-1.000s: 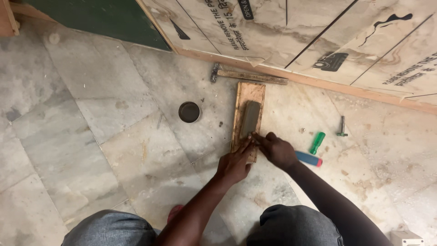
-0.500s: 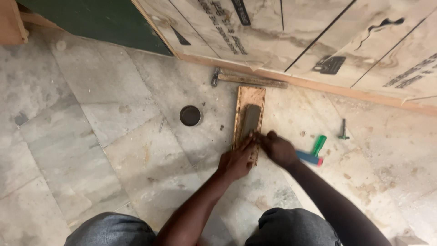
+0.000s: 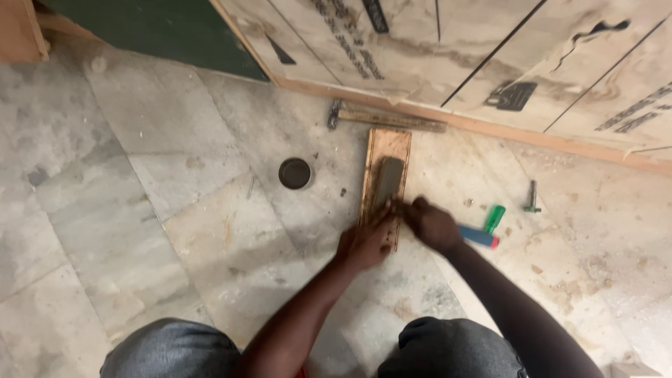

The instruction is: The person sharpens a chisel on a sharpening stone placed on a wooden block. They repeatedly rub the chisel blade against the stone, occasionally dipping it into a small container of liquid and inspecting the edge.

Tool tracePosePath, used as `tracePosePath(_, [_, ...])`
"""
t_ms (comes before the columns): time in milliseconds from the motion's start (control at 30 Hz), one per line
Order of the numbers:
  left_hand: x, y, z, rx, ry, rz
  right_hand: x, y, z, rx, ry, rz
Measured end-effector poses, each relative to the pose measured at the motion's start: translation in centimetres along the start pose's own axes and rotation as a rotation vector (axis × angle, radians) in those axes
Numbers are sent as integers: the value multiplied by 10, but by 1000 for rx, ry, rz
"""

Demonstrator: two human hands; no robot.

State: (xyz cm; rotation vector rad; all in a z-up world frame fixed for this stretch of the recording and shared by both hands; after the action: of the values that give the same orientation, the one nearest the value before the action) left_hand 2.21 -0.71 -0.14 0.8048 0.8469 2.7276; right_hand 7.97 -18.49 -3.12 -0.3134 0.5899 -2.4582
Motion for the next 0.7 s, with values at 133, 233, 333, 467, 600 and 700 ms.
tracePosePath(133, [-62, -17, 12, -13, 92, -53, -48, 26, 18, 60, 10, -51])
tracePosePath(233, [-49, -13, 5, -46, 173, -111, -38, 20, 11, 39, 8, -50])
tracePosePath(333, [-3, 0, 0, -15, -68, 48, 1, 1, -2, -14, 6, 6])
tracePosePath(467, [-14, 4, 18, -7, -122, 81, -2, 8, -8, 49, -67, -6])
tracePosePath(600, [-62, -5, 21, -27, 32, -8, -49, 30, 13, 65, -15, -75])
tracePosePath(700, [-68, -8, 13, -20, 110, -25, -52, 28, 18, 52, -35, -85])
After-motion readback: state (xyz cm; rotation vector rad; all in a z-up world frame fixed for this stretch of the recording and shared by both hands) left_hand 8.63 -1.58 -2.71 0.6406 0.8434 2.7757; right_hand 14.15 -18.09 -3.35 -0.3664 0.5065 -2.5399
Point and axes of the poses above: each hand's wrist, its own x-axis away from the middle knuckle, its own z-axis out of the back of the hand, y = z × x, the point moved 3 cm from there along -x, towards the middle knuckle, and after that the axes turned 2 degrees about x, right-handed, at the moved point
